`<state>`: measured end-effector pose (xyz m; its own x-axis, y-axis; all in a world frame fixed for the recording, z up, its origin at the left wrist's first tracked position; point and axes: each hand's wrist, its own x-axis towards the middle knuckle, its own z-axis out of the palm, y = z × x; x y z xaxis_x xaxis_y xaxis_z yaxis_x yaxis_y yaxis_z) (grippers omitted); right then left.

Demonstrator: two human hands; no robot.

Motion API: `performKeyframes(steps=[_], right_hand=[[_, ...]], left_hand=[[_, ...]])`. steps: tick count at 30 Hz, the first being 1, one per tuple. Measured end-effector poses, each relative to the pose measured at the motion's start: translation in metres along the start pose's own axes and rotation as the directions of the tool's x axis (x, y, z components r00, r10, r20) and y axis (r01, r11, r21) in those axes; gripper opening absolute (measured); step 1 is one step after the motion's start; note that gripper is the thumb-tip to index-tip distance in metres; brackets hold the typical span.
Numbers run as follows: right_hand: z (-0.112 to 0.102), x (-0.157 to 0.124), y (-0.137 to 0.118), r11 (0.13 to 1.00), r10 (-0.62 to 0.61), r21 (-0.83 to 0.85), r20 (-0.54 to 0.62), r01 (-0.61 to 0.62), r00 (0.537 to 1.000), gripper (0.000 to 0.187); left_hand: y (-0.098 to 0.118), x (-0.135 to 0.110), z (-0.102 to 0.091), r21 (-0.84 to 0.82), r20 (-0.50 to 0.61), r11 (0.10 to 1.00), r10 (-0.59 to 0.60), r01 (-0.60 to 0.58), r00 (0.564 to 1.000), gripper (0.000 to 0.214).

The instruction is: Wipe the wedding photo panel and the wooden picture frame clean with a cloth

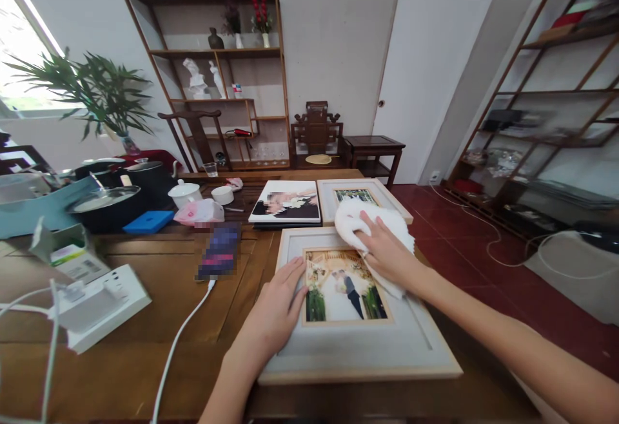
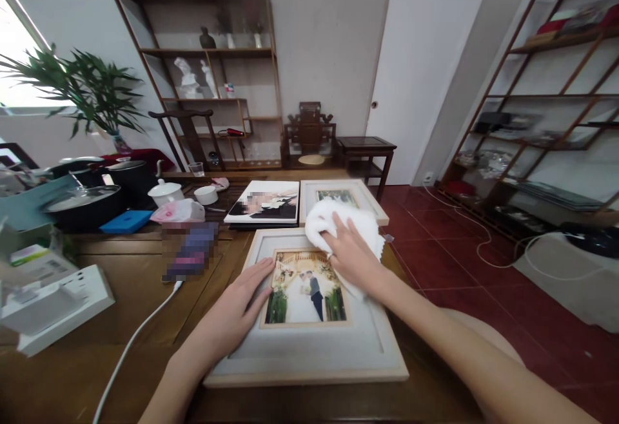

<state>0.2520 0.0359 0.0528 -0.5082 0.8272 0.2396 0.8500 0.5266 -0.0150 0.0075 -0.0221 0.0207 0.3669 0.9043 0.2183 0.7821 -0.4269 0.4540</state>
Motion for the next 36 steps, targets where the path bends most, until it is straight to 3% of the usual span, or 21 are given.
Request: performKeyframes(steps=[2, 5, 10, 14, 17, 20, 25, 29, 33, 36], right_hand=[[0.0, 0.011, 0.008, 0.998, -0.056, -0.003, 0.05, 0.057, 0.997, 0.053], [-0.004, 0.008, -0.004, 0.99, -0.131, 0.062, 0.14, 0.123, 0.981, 0.055], [-0.035, -0.04, -0.049, 0.974, -0.176, 0.187, 0.275, 0.127, 0.945, 0.049], [-0.07, -0.078, -0.074, 0.943, -0.251, 0.308, 0.425, 0.122, 0.87, 0.052], [-0.079, -0.088, -0.081, 0.918, -0.327, 0.363, 0.463, 0.161, 0.824, 0.058], [-0.067, -0.084, -0.076, 0.932, -0.285, 0.329, 0.416, 0.149, 0.863, 0.062], [-0.026, -0.05, -0.039, 0.987, -0.149, 0.083, 0.19, 0.135, 0.97, 0.056], [-0.003, -0.008, -0.009, 0.991, -0.121, -0.053, 0.041, 0.123, 0.992, 0.057], [0.002, 0.01, -0.008, 0.992, -0.128, -0.006, 0.08, 0.129, 0.989, 0.054], [-0.008, -0.008, -0.026, 0.978, -0.189, 0.118, 0.166, 0.17, 0.968, 0.053]], left_hand=[[0.0, 0.0, 0.0, 0.0, 0.0, 1.0, -0.007, 0.007, 1.0, 0.043], [-0.001, 0.001, 0.002, -0.008, -0.007, 1.0, -0.009, 0.009, 1.0, 0.042], [-0.004, 0.0, 0.005, -0.014, -0.035, 1.0, 0.013, -0.013, 0.999, 0.043], [-0.002, 0.0, 0.004, 0.005, -0.022, 1.0, 0.009, -0.009, 1.0, 0.042], [0.0, 0.0, 0.003, 0.016, -0.015, 1.0, 0.006, -0.005, 1.0, 0.043], [0.0, 0.0, 0.003, 0.011, -0.013, 1.0, 0.003, -0.003, 1.0, 0.043], [-0.001, -0.001, 0.002, -0.003, -0.008, 1.0, -0.008, 0.008, 1.0, 0.043], [0.0, 0.0, -0.001, 0.009, 0.008, 1.0, -0.021, 0.021, 1.0, 0.043], [0.001, 0.0, 0.0, 0.01, 0.004, 1.0, -0.021, 0.02, 1.0, 0.043], [0.0, 0.0, 0.001, 0.009, -0.008, 1.0, -0.005, 0.005, 1.0, 0.043]])
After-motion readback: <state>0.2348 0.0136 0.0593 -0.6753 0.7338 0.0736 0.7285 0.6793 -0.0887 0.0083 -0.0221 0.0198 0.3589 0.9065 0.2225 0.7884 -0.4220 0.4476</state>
